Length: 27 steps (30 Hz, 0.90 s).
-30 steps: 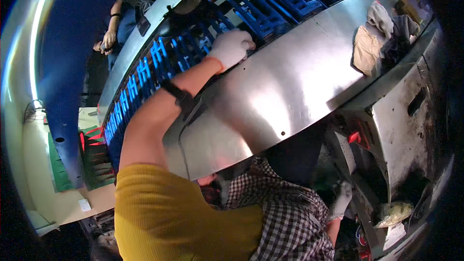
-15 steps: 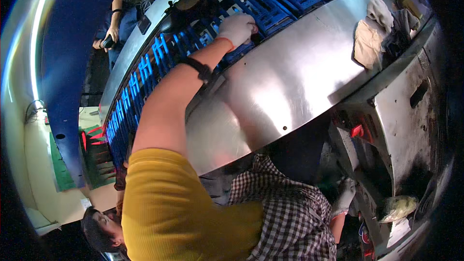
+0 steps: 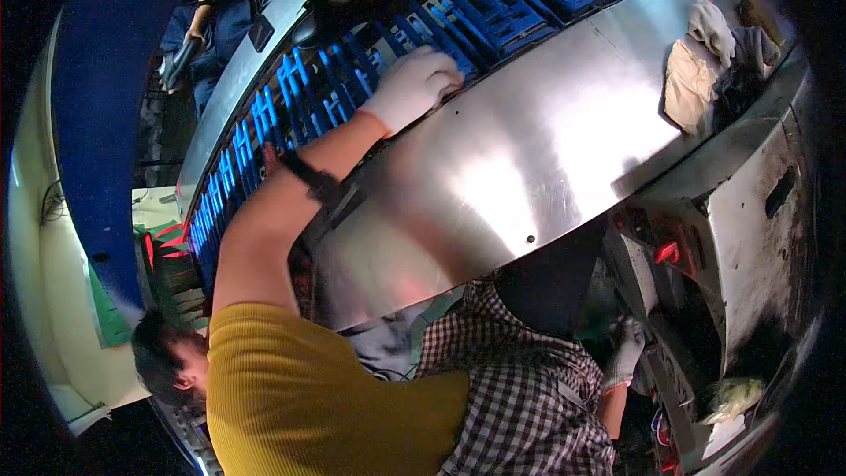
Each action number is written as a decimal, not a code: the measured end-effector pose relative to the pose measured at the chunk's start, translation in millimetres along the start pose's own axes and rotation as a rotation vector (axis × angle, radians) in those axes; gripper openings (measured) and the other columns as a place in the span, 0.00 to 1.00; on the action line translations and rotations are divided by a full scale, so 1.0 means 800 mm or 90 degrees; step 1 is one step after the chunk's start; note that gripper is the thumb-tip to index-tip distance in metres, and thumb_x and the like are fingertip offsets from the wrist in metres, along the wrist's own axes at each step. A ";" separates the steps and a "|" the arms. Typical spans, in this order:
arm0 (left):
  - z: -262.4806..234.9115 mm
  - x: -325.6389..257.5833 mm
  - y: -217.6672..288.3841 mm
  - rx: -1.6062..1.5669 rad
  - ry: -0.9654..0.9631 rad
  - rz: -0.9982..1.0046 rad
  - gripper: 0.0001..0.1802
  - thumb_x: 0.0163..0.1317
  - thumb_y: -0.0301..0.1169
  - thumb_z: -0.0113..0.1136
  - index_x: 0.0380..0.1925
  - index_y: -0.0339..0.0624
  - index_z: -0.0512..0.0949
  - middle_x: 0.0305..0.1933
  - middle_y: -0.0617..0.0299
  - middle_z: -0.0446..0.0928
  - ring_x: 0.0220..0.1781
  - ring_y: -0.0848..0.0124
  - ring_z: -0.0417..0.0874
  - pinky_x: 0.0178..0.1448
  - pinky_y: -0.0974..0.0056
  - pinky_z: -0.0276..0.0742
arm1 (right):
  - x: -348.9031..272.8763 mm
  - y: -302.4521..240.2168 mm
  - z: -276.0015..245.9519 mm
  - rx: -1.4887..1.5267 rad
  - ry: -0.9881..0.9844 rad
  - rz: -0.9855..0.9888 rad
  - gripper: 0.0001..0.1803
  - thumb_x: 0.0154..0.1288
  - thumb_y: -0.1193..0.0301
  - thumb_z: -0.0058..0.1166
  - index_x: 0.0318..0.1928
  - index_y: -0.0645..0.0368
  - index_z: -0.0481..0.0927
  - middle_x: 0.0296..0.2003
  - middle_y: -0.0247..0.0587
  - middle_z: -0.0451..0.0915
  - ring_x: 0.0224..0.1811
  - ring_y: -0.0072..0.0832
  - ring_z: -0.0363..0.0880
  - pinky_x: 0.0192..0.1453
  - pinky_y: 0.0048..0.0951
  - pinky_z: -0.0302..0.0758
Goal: Put on work gloves and use a buffing machine to process a shoe component.
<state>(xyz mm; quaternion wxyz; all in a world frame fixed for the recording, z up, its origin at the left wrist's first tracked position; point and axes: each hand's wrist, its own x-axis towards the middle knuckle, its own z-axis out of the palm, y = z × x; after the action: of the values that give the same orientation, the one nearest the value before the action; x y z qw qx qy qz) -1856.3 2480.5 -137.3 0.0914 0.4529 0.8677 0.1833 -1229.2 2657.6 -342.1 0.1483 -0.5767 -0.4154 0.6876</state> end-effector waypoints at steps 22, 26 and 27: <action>-0.006 -0.020 0.025 -0.001 -0.024 -0.051 0.12 0.69 0.34 0.58 0.42 0.41 0.87 0.45 0.51 0.83 0.55 0.53 0.83 0.61 0.55 0.77 | -0.073 -0.057 0.001 -0.084 0.040 -0.091 0.08 0.79 0.71 0.53 0.39 0.61 0.79 0.37 0.25 0.77 0.41 0.17 0.69 0.48 0.24 0.69; -0.008 -0.021 -0.001 -0.056 -0.003 0.048 0.11 0.69 0.31 0.57 0.39 0.41 0.87 0.41 0.53 0.83 0.45 0.56 0.86 0.51 0.55 0.81 | -0.054 -0.036 -0.018 -0.014 0.039 -0.074 0.10 0.79 0.70 0.54 0.35 0.58 0.77 0.36 0.24 0.76 0.39 0.17 0.69 0.46 0.25 0.68; -0.012 -0.010 -0.006 -0.128 -0.012 -0.077 0.10 0.69 0.30 0.56 0.39 0.39 0.86 0.40 0.53 0.84 0.41 0.58 0.87 0.47 0.56 0.81 | -0.049 -0.032 -0.020 -0.022 0.020 -0.086 0.11 0.79 0.69 0.54 0.35 0.57 0.76 0.35 0.24 0.75 0.38 0.17 0.68 0.46 0.25 0.67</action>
<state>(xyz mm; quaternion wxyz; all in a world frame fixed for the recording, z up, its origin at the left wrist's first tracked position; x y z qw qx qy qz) -1858.1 2468.9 -130.8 0.1552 0.3901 0.8698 0.2592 -1210.2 2652.5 -296.8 0.1905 -0.5605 -0.4630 0.6597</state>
